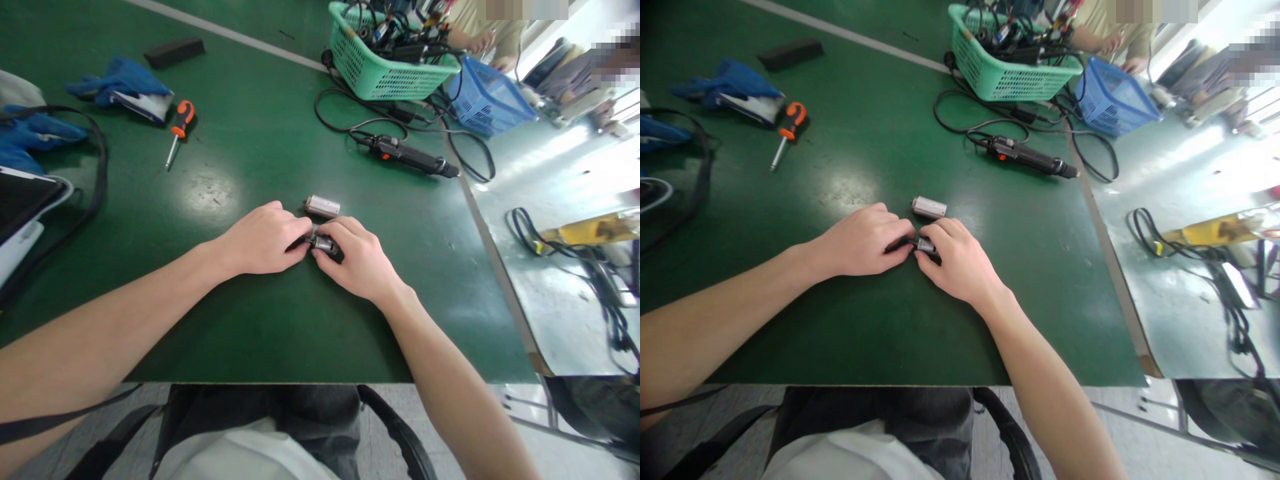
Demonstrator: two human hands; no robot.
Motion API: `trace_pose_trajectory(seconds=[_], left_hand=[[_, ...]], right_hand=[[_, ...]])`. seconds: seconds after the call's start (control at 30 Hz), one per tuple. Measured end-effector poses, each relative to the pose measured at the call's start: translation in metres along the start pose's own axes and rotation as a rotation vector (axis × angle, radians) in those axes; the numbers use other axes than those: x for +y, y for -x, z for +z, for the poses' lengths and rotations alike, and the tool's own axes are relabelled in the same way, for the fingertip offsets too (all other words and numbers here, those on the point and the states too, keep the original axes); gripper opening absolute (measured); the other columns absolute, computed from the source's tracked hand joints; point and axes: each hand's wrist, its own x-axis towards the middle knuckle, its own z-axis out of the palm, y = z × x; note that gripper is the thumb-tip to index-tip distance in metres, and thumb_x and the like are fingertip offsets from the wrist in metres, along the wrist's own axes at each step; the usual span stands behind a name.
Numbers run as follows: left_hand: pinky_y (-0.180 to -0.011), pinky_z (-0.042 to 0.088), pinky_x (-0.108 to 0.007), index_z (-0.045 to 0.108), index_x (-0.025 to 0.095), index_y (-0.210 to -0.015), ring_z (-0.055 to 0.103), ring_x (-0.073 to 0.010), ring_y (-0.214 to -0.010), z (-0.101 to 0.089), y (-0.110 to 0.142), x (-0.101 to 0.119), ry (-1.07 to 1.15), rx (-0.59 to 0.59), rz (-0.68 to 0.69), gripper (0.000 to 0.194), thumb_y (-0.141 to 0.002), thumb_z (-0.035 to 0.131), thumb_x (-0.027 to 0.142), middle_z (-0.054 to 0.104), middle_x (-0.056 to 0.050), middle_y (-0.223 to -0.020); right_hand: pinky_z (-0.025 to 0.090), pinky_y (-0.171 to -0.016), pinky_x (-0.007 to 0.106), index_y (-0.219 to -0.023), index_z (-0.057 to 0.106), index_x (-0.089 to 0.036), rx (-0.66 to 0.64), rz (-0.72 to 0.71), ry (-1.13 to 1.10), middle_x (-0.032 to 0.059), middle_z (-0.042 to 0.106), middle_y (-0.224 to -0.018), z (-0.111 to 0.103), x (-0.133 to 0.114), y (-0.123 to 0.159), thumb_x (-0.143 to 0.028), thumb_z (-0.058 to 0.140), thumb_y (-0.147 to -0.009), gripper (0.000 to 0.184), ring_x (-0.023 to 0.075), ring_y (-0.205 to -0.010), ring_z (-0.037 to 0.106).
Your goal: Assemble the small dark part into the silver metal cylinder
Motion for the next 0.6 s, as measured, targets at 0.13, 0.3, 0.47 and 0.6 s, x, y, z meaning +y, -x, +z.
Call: trace_pose_trajectory(seconds=[0.13,0.3,0.47,0.6], left_hand=[[-0.074,0.044,-0.036,0.062,0.018,-0.085,0.062,-0.0184,-0.066,0.0003,0.0005,-0.0005,-0.002,0.009,0.001,0.022,-0.097,0.05,0.032,0.07,-0.004,-0.075],[-0.074,0.044,-0.035,0.063,0.018,-0.085,0.062,-0.0182,-0.066,0.0006,0.0003,-0.0001,-0.008,0.019,-0.002,0.022,-0.097,0.05,0.032,0.07,-0.004,-0.074],[-0.074,0.044,-0.036,0.063,0.018,-0.086,0.063,-0.0192,-0.067,0.0012,-0.0007,-0.0001,-0.009,0.001,-0.007,0.024,-0.098,0.048,0.033,0.07,-0.005,-0.075],[-0.074,0.044,-0.036,0.063,0.018,-0.086,0.063,-0.0192,-0.068,0.0009,0.0,0.0,-0.007,0.008,-0.007,0.023,-0.097,0.049,0.032,0.07,-0.005,-0.075]], right_hand=[[0.055,-0.094,0.046,-0.11,0.063,-0.023,-0.002,0.001,0.004,0.0106,0.069,-0.11,0.0001,0.0002,0.0,-0.022,0.063,-0.094,0.016,0.0294,-0.106,0.065],[0.056,-0.094,0.046,-0.11,0.063,-0.023,0.0,0.005,0.006,0.0105,0.069,-0.11,0.0003,0.0005,0.0003,-0.022,0.063,-0.093,0.017,0.0296,-0.107,0.065],[0.055,-0.094,0.045,-0.11,0.063,-0.022,-0.001,0.003,0.007,0.0109,0.069,-0.11,0.0001,0.0006,-0.0002,-0.022,0.063,-0.093,0.017,0.0293,-0.106,0.065],[0.055,-0.094,0.046,-0.11,0.063,-0.023,-0.005,0.008,0.012,0.0101,0.069,-0.109,0.0,0.0009,-0.0004,-0.022,0.062,-0.093,0.017,0.0291,-0.106,0.064]])
